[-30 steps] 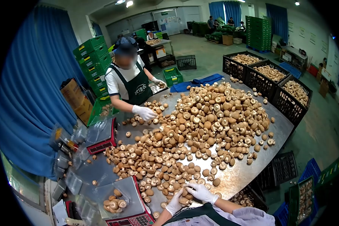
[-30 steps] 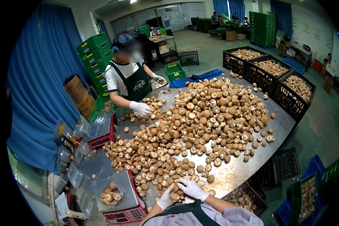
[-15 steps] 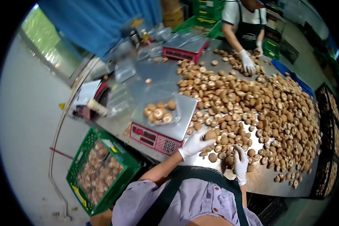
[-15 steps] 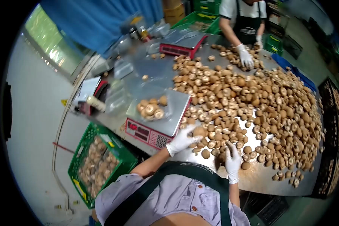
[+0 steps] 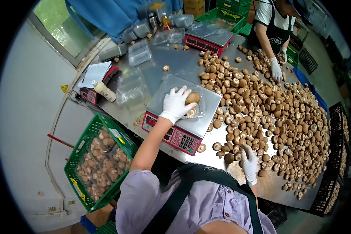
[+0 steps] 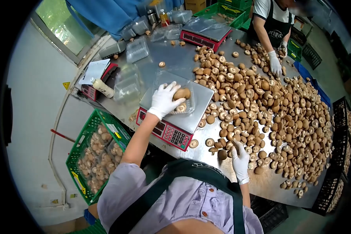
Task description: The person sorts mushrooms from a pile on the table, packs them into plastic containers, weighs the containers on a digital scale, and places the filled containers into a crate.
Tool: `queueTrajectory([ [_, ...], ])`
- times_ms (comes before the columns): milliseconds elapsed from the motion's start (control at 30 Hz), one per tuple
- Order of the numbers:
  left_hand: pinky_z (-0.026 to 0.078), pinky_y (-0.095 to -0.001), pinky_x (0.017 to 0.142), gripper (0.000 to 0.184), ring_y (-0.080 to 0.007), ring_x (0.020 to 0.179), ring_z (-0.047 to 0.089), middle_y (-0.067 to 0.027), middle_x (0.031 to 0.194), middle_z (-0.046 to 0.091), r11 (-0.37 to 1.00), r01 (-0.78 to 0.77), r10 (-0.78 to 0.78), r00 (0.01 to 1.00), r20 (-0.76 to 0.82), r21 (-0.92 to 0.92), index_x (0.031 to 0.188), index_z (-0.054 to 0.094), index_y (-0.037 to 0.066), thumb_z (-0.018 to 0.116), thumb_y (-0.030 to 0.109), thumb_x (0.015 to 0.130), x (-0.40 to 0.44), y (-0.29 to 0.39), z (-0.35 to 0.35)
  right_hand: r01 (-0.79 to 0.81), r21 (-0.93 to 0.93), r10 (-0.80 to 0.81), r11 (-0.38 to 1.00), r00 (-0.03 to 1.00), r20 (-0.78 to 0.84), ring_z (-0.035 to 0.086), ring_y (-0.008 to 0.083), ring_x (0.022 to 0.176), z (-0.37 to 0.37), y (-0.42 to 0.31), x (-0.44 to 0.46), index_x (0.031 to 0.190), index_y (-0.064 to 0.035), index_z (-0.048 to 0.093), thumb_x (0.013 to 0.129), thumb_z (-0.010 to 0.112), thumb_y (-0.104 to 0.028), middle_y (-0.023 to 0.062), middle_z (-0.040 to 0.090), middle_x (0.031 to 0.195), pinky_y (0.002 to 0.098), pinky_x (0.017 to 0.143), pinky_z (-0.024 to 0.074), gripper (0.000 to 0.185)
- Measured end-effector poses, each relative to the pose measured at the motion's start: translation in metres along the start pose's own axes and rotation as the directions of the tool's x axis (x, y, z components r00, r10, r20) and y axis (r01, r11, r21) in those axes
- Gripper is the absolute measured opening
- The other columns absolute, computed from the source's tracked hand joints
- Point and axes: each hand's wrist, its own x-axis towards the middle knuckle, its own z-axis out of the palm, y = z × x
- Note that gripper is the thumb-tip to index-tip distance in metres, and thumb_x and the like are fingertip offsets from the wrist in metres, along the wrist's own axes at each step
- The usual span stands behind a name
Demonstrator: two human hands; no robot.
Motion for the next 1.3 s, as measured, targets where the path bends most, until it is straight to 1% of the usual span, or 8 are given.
queueTrajectory([
  [200, 0.031, -0.0447, 0.106, 0.071, -0.0316, 0.129, 0.039, -0.0111, 0.144, 0.038, 0.990, -0.017, 0.038, 0.988, 0.149, -0.140, 0.137, 0.045, 0.017, 0.060, 0.056, 0.079, 0.002, -0.023, 0.009, 0.016, -0.099, -0.013, 0.995, 0.999, 0.037, 0.064, 0.0182, 0.092, 0.016, -0.008, 0.007, 0.115, 0.0014, 0.059, 0.091, 0.057, -0.012, 0.0140, 0.067, 0.101, 0.0282, 0.080, 0.0497, 0.027],
  [333, 0.035, -0.0390, 0.105, 0.062, -0.0315, 0.126, 0.043, -0.0140, 0.138, 0.044, 0.870, -0.046, 0.027, 0.999, -0.044, -0.492, 0.133, 0.048, 0.012, 0.065, 0.043, 0.082, -0.009, -0.041, 0.019, 0.103, -0.122, -0.098, 0.987, 0.994, 0.052, 0.066, 0.0194, 0.093, 0.022, -0.028, 0.021, 0.114, 0.0011, 0.060, 0.091, 0.057, -0.011, 0.0145, 0.068, 0.101, 0.0293, 0.081, 0.0500, 0.026],
  [400, 0.041, -0.0373, 0.100, 0.048, -0.0301, 0.119, 0.051, -0.0147, 0.130, 0.051, 0.689, -0.042, -0.131, 0.975, -0.181, -0.724, 0.125, 0.055, 0.008, 0.066, 0.032, 0.085, -0.016, -0.048, 0.012, 0.014, -0.120, -0.006, 0.993, 0.998, 0.068, 0.064, 0.0178, 0.093, 0.026, -0.034, 0.027, 0.115, -0.0001, 0.060, 0.091, 0.058, -0.013, 0.0139, 0.068, 0.102, 0.0291, 0.082, 0.0490, 0.027],
  [467, 0.045, -0.0350, 0.094, 0.034, -0.0273, 0.110, 0.057, -0.0136, 0.118, 0.060, 0.686, -0.058, -0.238, 0.924, -0.300, -0.725, 0.114, 0.061, 0.004, 0.066, 0.022, 0.085, -0.022, -0.059, 0.005, -0.005, -0.120, 0.012, 0.993, 0.998, 0.058, 0.062, 0.0177, 0.095, 0.029, -0.042, 0.034, 0.115, 0.0003, 0.060, 0.091, 0.059, -0.015, 0.0138, 0.067, 0.103, 0.0293, 0.085, 0.0472, 0.028],
  [667, 0.048, -0.0283, 0.082, 0.026, -0.0165, 0.096, 0.062, -0.0084, 0.109, 0.062, 0.472, 0.048, -0.542, 0.803, -0.247, -0.880, 0.110, 0.063, 0.002, 0.065, 0.012, 0.086, -0.050, -0.111, -0.003, -0.008, 0.038, 0.008, 0.999, 1.000, 0.001, 0.058, 0.0164, 0.103, 0.039, -0.075, 0.055, 0.118, 0.0016, 0.059, 0.094, 0.056, -0.015, 0.0104, 0.064, 0.110, 0.0282, 0.092, 0.0430, 0.029],
  [867, 0.048, -0.0231, 0.078, 0.027, -0.0102, 0.086, 0.060, -0.0053, 0.099, 0.064, 0.394, 0.108, -0.659, 0.725, -0.198, -0.913, 0.113, 0.062, 0.001, 0.063, 0.012, 0.088, -0.071, -0.162, -0.001, -0.004, -0.051, -0.002, 0.999, 0.993, -0.118, 0.059, 0.0163, 0.099, 0.046, -0.075, 0.078, 0.115, 0.0016, 0.060, 0.093, 0.057, -0.012, 0.0102, 0.066, 0.107, 0.0290, 0.090, 0.0441, 0.026],
  [1133, 0.046, -0.0237, 0.078, 0.032, -0.0106, 0.093, 0.057, -0.0034, 0.105, 0.062, 0.020, 0.273, -0.671, 0.717, 0.189, -0.962, 0.118, 0.059, 0.003, 0.061, 0.019, 0.091, -0.049, -0.170, 0.013, 0.053, -0.008, -0.054, 0.999, 0.996, -0.072, 0.060, 0.0155, 0.100, 0.077, -0.089, 0.114, 0.116, -0.0021, 0.062, 0.092, 0.058, -0.013, 0.0102, 0.066, 0.108, 0.0286, 0.090, 0.0451, 0.027],
  [1300, 0.047, -0.0325, 0.087, 0.043, -0.0193, 0.107, 0.056, -0.0066, 0.124, 0.053, -0.255, 0.356, -0.515, 0.737, 0.438, -0.899, 0.129, 0.051, 0.007, 0.058, 0.028, 0.092, -0.003, -0.155, 0.042, 0.123, -0.079, -0.128, 0.989, 0.990, -0.054, 0.062, 0.0160, 0.095, 0.090, -0.089, 0.127, 0.116, -0.0034, 0.061, 0.091, 0.059, -0.021, 0.0108, 0.067, 0.103, 0.0286, 0.085, 0.0470, 0.030],
])
